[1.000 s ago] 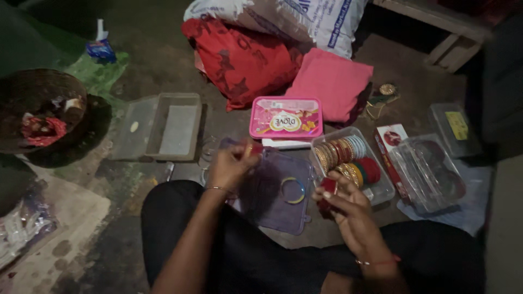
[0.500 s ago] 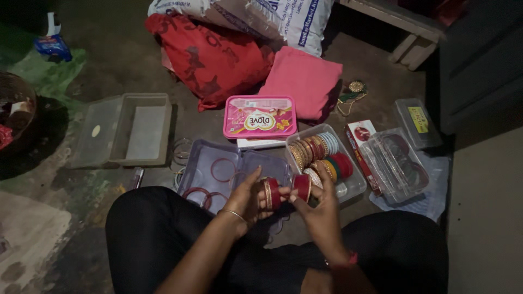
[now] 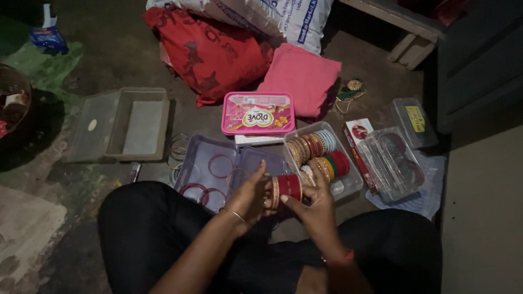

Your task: The person sits on the floor and organizes bangles from a plastic container into a pink container. They pick up bangles, separate them, and place them into the pink container.

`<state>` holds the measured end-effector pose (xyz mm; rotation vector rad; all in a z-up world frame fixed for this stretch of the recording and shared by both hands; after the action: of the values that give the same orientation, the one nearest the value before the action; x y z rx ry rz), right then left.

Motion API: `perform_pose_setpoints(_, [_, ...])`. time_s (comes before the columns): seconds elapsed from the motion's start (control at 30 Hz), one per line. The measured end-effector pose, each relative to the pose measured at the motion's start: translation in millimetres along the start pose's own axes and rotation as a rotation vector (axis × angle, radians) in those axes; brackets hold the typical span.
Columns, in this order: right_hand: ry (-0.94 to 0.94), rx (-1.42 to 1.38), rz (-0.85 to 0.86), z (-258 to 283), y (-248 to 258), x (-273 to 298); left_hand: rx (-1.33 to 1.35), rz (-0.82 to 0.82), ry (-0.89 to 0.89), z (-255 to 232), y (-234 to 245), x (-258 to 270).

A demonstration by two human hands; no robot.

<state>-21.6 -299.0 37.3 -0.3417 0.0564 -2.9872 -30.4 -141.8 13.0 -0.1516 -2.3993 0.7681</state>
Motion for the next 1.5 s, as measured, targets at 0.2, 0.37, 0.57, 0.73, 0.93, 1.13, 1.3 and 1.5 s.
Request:
perform_pose_setpoints(0.2, [-0.076,-0.115,0.013,0,5,1,0.006,0.001,-0.089,11,-8,-10])
perform_pose_setpoints(0.37, [-0.103,-0.187,0.021,4,17,1,0.057,0.023,-0.141,17,-5,-19])
perform_pose_setpoints(0.57, [-0.125,-0.168,-0.042,-2,28,-8,-0.043,0.059,-0.135,18,-7,-36])
perform_pose_setpoints(0.73, [-0.116,0.004,-0.107,-4,23,-10,-0.165,0.008,-0.15,14,-3,-37])
perform_pose_setpoints(0.93, [-0.098,-0.156,-0.138,-10,38,-17,-0.067,0.057,-0.322,20,9,-52])
perform_pose_setpoints(1.13, [-0.172,-0.506,-0.276,29,106,-12,-0.026,-0.147,-0.251,15,21,-52])
perform_pose_setpoints(1.3, [-0.139,-0.6,-0.239,43,121,-16,0.023,-0.16,-0.184,12,17,-48])
perform_pose_setpoints(1.5, [-0.213,-0.718,-0.168,26,127,-26,-0.036,-0.159,-0.245,20,28,-54])
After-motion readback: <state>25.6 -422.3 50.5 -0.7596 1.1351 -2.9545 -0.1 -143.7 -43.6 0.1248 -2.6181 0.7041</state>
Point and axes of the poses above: each hand's wrist, its own x-axis away from the middle knuckle, its own y-axis out of the back of the hand, z = x × y, the point moved 4 cm from there along -x, towards the middle knuckle, and after that the axes turned 8 degrees about -y, right-handed, at the moved point
